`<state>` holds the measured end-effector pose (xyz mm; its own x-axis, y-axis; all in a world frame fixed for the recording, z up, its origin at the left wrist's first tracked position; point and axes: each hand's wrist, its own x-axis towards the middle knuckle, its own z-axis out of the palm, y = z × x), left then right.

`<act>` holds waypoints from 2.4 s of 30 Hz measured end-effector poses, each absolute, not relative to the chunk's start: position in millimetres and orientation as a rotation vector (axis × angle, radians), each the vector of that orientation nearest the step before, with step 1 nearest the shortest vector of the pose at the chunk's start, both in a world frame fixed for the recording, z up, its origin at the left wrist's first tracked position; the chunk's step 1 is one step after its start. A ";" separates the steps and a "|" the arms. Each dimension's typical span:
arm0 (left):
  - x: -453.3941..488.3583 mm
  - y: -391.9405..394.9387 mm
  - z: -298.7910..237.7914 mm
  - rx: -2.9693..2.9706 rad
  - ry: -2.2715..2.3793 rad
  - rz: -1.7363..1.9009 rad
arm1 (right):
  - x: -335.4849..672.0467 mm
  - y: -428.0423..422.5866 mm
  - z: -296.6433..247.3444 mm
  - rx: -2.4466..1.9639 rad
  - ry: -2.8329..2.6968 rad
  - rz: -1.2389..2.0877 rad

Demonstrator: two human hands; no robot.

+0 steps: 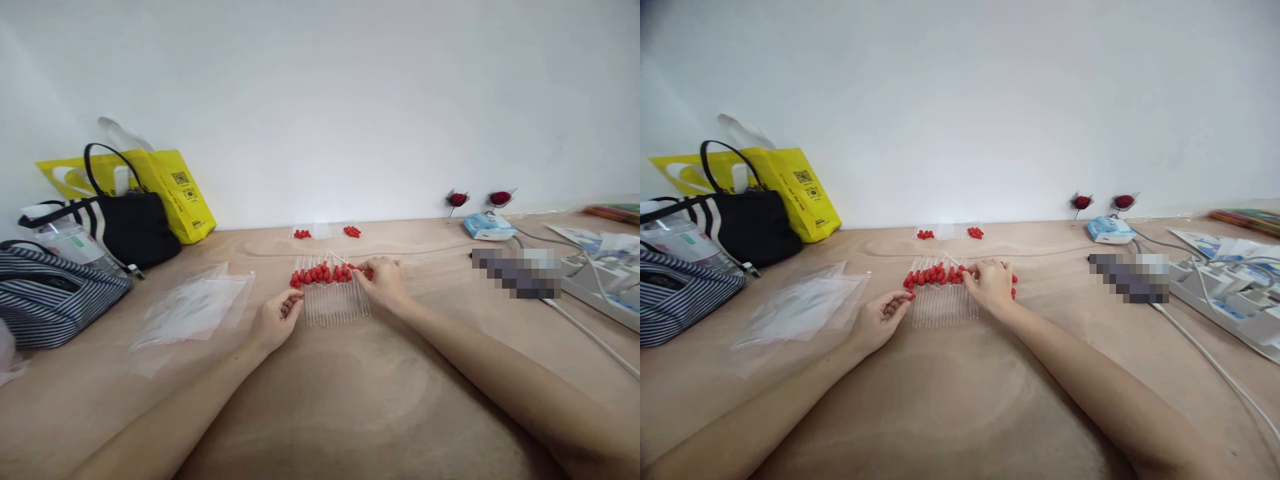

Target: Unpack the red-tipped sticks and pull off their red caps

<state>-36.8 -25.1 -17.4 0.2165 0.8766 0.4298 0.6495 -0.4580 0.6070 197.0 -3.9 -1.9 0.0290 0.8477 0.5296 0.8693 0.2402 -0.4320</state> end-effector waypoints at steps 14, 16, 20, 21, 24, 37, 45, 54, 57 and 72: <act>8.6 -32.4 -14.6 3.227 0.982 1.202 | 221.3 -52.4 -22.7 -0.941 -2.062 0.143; 11.0 -32.1 -14.7 3.250 0.961 1.201 | 219.0 -51.7 -23.4 -0.935 -2.093 0.113; 12.2 -33.0 -13.9 3.303 0.977 1.152 | 216.4 -52.0 -26.4 -0.974 -2.126 -0.131; 12.1 -33.1 -13.9 3.312 0.975 1.153 | 215.5 -52.1 -27.1 -0.969 -2.135 -0.193; 11.7 -33.1 -14.1 3.332 0.939 1.175 | 212.5 -52.7 -28.1 -0.947 -2.149 -0.305; -1.2 -36.0 -7.2 3.346 0.985 1.166 | 225.4 -56.1 -25.3 -1.026 -2.142 -0.430; 0.8 -44.0 -2.1 2.986 1.171 1.168 | 246.4 -46.5 -27.6 -1.146 -1.906 -0.367; 40.3 -2.1 26.7 2.139 1.312 0.907 | 291.1 16.3 -10.9 -1.968 -1.402 0.294; 63.2 13.5 31.0 2.052 1.399 0.626 | 302.6 32.9 -10.7 -2.025 -1.403 0.458; 109.0 18.2 21.3 2.291 1.615 0.430 | 300.5 41.8 -20.3 -1.916 -1.491 0.626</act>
